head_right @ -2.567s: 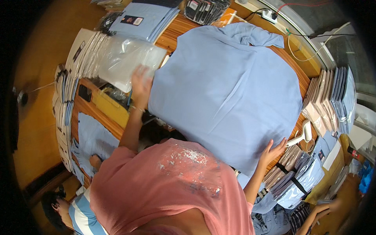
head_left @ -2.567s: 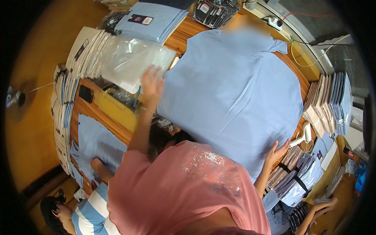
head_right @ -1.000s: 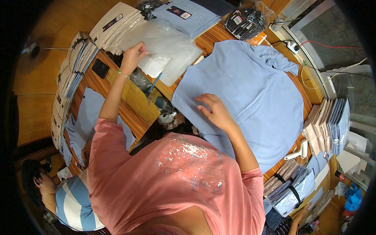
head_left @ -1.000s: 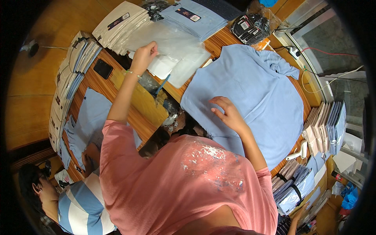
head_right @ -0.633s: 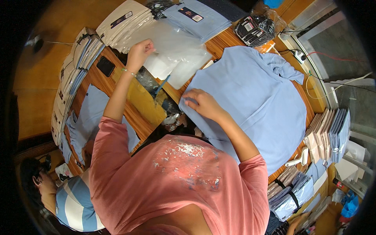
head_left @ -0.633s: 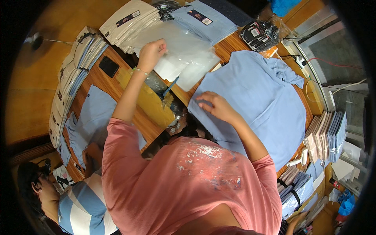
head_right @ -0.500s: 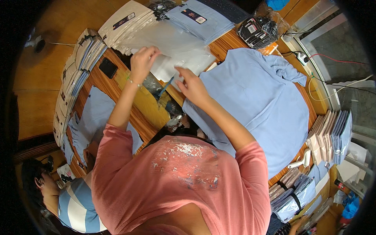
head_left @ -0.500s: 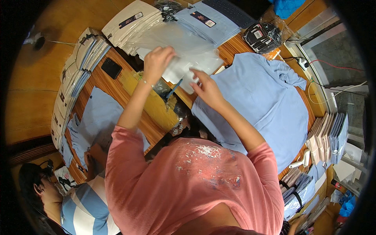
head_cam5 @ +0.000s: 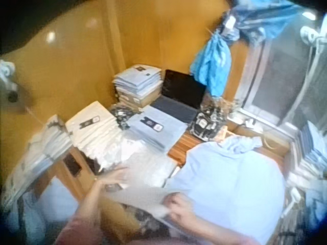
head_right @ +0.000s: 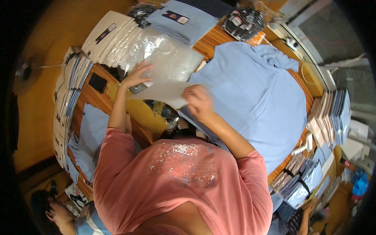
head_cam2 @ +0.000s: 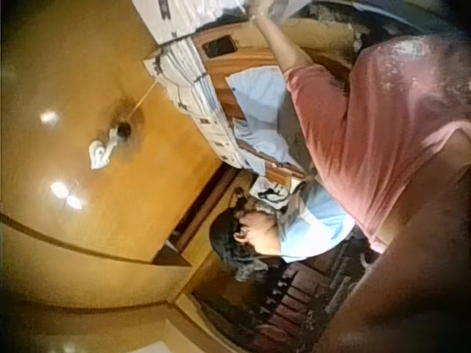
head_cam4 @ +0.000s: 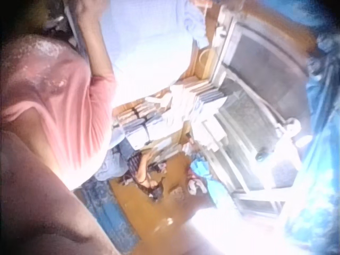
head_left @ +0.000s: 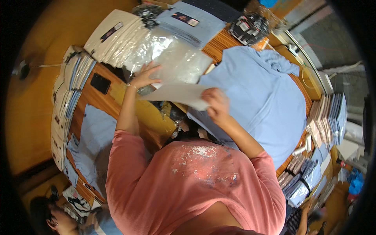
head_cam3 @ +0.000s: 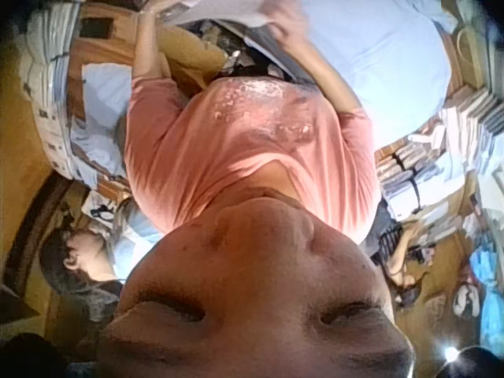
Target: The person places a folded blue shirt into a plastic bag, seals it by hand, and then takes another shirt to fold it over a piece of cardboard on a table.
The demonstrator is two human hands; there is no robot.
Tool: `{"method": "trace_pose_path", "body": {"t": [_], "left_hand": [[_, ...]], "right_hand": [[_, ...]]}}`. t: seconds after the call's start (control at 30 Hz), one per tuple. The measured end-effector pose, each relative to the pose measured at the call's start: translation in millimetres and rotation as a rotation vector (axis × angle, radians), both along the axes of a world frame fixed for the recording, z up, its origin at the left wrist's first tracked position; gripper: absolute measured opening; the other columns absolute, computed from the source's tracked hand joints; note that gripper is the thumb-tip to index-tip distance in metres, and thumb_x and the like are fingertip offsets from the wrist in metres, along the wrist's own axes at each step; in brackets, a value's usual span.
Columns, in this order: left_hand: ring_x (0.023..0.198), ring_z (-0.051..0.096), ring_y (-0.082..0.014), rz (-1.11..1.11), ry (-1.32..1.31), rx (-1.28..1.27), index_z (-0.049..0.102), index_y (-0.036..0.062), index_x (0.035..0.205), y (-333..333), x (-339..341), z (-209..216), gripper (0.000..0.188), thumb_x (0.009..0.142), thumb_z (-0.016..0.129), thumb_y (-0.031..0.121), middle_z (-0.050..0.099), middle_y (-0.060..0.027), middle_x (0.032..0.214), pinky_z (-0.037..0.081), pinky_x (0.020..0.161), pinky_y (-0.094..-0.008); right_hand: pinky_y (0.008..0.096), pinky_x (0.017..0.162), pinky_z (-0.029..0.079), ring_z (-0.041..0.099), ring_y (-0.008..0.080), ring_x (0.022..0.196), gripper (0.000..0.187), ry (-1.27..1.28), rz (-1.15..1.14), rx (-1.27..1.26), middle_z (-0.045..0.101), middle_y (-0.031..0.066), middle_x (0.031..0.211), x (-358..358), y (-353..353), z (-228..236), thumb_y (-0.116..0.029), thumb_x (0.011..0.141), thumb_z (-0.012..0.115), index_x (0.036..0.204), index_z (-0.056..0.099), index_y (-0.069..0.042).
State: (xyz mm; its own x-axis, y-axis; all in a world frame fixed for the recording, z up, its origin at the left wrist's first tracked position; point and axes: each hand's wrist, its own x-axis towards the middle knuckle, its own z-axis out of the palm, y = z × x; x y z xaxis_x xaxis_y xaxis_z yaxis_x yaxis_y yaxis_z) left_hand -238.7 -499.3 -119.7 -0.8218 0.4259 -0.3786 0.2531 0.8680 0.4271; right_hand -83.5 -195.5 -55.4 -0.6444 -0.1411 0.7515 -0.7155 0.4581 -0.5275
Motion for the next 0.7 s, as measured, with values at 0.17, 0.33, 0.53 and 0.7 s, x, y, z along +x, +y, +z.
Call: {"method": "trace_pose_path", "body": {"t": [0.17,0.33,0.53,0.7], "left_hand": [[0.135,0.007,-0.0364,0.090,0.227,-0.234,0.043,0.0292,0.129,27,16,8,0.064,0.071,0.069,0.029,0.015,-0.0093,0.148,0.011,0.098,-0.0680],[0.114,0.041,-0.0324,0.098,0.696,0.404,0.055,0.0078,0.109,130,61,69,0.033,0.076,0.055,0.002,0.051,-0.0120,0.117,0.029,0.097,-0.0490],[0.126,0.031,-0.0293,-0.285,0.546,0.201,0.040,0.0058,0.129,187,122,-46,0.048,0.084,0.051,0.020,0.035,-0.0150,0.134,0.022,0.104,-0.0508],[0.131,0.024,-0.0319,-0.066,0.489,0.355,0.028,0.0074,0.137,186,125,-40,0.059,0.083,0.051,0.020,0.026,-0.0164,0.141,0.015,0.106,-0.0527]], "right_hand": [[0.0279,0.060,0.045,0.052,0.0073,0.074,0.024,-0.556,-0.585,-0.820,0.059,0.0055,0.089,50,128,-24,-0.024,0.092,0.051,0.100,0.054,-0.002],[0.0248,0.056,0.041,0.050,0.0097,0.068,0.027,-1.102,-0.685,-0.851,0.057,0.0041,0.086,86,197,-79,-0.011,0.089,0.050,0.114,0.045,-0.003],[0.0270,0.068,0.047,0.059,0.0143,0.080,0.032,-1.019,-0.507,-0.815,0.060,0.0104,0.094,76,204,-63,0.002,0.085,0.048,0.115,0.043,-0.003],[0.0284,0.070,0.047,0.058,0.0153,0.083,0.031,-0.989,-0.494,-0.873,0.060,0.0109,0.095,62,202,-77,0.002,0.085,0.048,0.115,0.043,-0.003]]}}
